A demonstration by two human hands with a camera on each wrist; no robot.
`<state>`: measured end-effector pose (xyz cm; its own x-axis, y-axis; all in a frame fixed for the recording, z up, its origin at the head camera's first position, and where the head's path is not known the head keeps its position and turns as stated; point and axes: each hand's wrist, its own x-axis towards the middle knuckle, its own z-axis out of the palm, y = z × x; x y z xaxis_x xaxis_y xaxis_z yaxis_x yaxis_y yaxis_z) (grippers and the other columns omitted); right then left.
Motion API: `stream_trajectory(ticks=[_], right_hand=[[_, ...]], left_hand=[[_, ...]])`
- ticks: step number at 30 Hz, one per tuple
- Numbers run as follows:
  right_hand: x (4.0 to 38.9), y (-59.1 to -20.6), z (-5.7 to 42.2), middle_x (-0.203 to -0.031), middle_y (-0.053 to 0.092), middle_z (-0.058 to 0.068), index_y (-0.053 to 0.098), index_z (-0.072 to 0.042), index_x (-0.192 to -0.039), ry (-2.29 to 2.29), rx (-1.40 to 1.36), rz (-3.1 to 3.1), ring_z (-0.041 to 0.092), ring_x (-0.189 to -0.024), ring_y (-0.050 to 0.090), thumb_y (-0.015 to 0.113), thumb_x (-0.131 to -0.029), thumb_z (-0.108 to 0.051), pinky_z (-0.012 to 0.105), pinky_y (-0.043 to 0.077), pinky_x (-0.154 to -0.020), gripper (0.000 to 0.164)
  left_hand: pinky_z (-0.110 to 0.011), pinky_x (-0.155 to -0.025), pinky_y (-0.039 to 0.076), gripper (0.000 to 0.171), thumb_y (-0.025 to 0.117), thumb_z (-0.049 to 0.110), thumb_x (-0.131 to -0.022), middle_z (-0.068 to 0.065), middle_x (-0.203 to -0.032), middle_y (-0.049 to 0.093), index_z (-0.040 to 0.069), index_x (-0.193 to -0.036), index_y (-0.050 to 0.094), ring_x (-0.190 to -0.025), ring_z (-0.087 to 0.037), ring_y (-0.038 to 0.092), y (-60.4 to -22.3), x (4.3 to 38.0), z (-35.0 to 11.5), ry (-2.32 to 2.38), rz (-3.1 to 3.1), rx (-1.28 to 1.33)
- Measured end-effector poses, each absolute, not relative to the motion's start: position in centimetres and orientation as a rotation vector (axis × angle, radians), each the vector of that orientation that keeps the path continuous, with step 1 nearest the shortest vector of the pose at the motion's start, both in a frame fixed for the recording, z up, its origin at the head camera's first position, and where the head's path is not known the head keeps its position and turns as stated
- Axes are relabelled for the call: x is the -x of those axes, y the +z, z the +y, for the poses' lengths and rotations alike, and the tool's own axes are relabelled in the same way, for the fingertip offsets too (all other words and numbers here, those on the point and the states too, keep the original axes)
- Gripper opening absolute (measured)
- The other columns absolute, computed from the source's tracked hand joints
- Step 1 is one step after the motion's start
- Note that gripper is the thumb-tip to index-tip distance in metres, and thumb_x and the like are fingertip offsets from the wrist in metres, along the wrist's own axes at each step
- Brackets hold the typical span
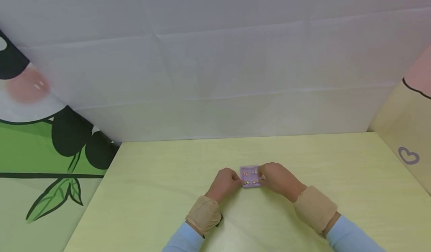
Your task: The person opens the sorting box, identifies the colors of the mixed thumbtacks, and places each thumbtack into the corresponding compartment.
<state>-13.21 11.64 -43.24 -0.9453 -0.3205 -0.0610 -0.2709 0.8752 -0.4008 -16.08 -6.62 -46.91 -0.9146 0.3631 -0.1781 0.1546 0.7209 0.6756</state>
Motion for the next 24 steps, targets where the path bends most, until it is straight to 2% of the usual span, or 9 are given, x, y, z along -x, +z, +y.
stream_trajectory(ticks=[6,11,16,24], right_hand=[[12.8,-44.1,11.6,-0.076,0.072,0.013,0.070,0.004,-0.083,-0.606,0.488,2.929,0.015,-0.062,0.053,0.068,-0.078,0.000,0.038,0.054,-0.064,0.007],[12.6,-44.8,11.6,-0.068,0.067,0.009,0.069,0.002,-0.077,-0.542,0.572,2.979,0.014,-0.058,0.048,0.066,-0.078,0.003,0.037,0.052,-0.059,0.004],[12.1,-45.7,11.6,-0.071,0.066,0.011,0.068,0.004,-0.075,-0.443,0.667,3.035,0.020,-0.063,0.056,0.065,-0.080,0.004,0.041,0.055,-0.063,0.005],[11.2,-46.7,11.7,-0.073,0.065,0.010,0.070,0.002,-0.081,-0.421,0.644,3.081,0.021,-0.066,0.058,0.066,-0.082,-0.009,0.039,0.056,-0.061,0.011]], left_hand=[[-0.034,-0.063,0.051,0.016,0.070,0.008,-0.081,-0.017,-0.078,0.073,-0.006,-0.074,0.074,-0.062,-0.014,0.051,-46.9,16.0,-6.7,0.986,2.640,-0.438],[-0.036,-0.065,0.053,0.016,0.070,0.008,-0.081,-0.018,-0.079,0.074,-0.006,-0.075,0.074,-0.064,-0.016,0.055,-46.7,15.9,-6.8,0.972,2.643,-0.453],[-0.040,-0.071,0.055,0.016,0.071,0.009,-0.081,-0.018,-0.080,0.074,-0.005,-0.076,0.075,-0.068,-0.018,0.058,-46.9,15.8,-7.0,0.974,2.644,-0.451],[-0.036,-0.062,0.051,0.015,0.069,0.008,-0.082,-0.017,-0.078,0.073,-0.006,-0.077,0.074,-0.063,-0.014,0.052,-47.0,15.5,-7.5,1.035,2.617,-0.404]])
